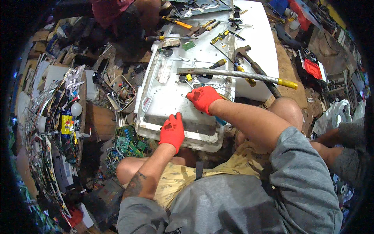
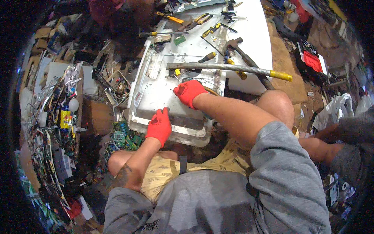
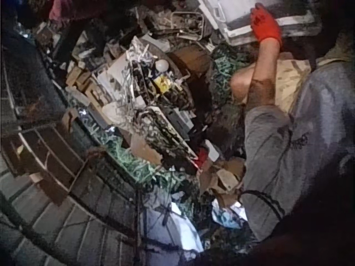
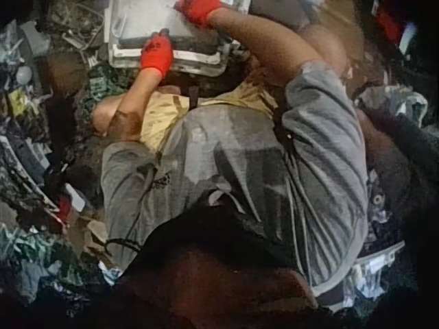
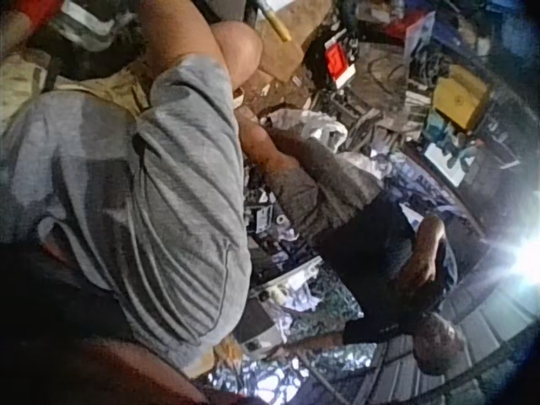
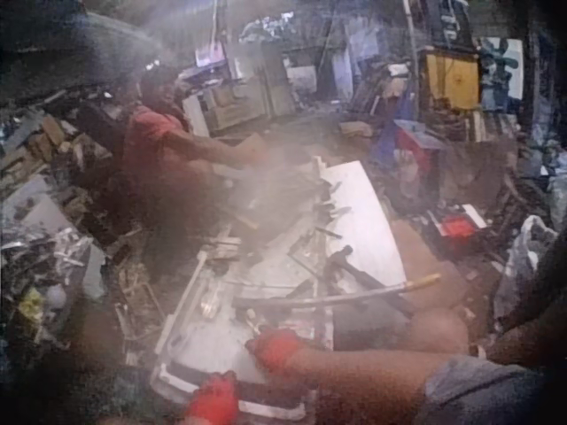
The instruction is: The person disassembles a small black electronic component using a screwdriver and pliers. They remove screws, separate the casing, and extract internal parts, placing them on a white work surface.
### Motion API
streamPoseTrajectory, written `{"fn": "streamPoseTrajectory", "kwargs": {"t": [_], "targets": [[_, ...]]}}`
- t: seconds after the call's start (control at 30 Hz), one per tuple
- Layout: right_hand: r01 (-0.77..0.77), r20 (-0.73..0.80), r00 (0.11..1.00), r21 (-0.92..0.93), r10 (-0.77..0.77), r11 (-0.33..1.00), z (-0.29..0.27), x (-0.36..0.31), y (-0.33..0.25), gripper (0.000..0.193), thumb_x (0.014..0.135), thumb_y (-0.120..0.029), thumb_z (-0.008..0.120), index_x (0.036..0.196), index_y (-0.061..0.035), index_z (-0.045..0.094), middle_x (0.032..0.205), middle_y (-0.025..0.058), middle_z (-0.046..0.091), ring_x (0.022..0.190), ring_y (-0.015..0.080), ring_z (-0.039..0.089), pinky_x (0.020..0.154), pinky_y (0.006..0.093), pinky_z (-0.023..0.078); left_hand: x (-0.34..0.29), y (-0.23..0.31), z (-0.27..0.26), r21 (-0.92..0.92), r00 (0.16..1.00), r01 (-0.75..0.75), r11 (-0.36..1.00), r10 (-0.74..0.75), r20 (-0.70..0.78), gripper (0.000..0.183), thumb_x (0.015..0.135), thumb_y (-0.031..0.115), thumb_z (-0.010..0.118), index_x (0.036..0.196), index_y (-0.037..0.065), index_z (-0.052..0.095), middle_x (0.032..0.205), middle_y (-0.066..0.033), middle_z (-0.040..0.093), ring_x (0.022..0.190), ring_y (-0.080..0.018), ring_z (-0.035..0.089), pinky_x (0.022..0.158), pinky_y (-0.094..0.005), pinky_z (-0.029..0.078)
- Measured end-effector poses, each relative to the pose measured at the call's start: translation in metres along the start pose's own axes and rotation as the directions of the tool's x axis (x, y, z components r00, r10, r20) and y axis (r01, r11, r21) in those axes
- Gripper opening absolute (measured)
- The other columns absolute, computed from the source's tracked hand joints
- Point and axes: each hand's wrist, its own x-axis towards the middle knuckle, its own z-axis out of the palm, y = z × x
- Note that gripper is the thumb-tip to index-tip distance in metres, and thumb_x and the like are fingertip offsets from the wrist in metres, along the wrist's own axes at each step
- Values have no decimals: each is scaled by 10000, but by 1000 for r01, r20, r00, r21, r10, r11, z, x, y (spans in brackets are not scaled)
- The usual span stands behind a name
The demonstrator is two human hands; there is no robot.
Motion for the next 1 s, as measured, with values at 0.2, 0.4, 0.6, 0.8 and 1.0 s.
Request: {"fn": "streamPoseTrajectory", "kwargs": {"t": [0.2, 0.4, 0.6, 0.8, 1.0], "targets": [[-113, -65, 983, 509, 169, 853, -5, 6, 15, 244, 910, -255, 560, 941, -41, 672, 917, 181, 703, 870, 331, 702, 780, 446, 549, 14, -31, 8, -348, 995, 45, 936, -73, -67, 425, 870, 187, 632, 1253, 24, 550, 1161, -240, 599, 1060, -412, 624, 895, -477, 530], [-175, 169, 984, 901, -50, -398, -40, -6, 106, 186, 970, -248, 533, 988, -88, 627, 876, 51, 666, 740, 179, 655, 642, 317, 535, 48, -69, -27, -978, 974, 168, -125, -133, 184, 226, 904, 192, 546, 1079, 54, 584, 811, -76, 593, 790, -256, 656, 714, -416, 587], [-222, 235, 960, 971, 156, -93, -44, -4, 89, 204, 997, -190, 519, 927, -52, 652, 868, 60, 663, 768, 211, 675, 647, 346, 562, 78, -67, -43, -970, 987, 142, -198, -50, 155, 186, 854, 230, 566, 984, 102, 600, 759, -23, 549, 691, -201, 614, 671, -379, 560], [-81, 32, 996, 743, 86, 664, -44, -7, 111, 210, 972, -228, 575, 949, -45, 676, 818, 53, 665, 685, 143, 639, 592, 302, 530, 104, -25, -47, -989, 998, 47, 139, -47, 40, 191, 912, 258, 583, 962, 77, 620, 696, -26, 574, 569, -164, 581, 554, -332, 517], [-426, 283, 860, 857, 425, 291, -45, 3, 104, 318, 825, -292, 697, 955, -2, 701, 794, 93, 680, 674, 210, 649, 581, 345, 513, 130, 9, -48, -625, 978, -144, 767, 14, -209, 465, 890, 299, 661, 1324, 140, 611, 1083, -199, 710, 995, -329, 697, 863, -392, 536]]}}
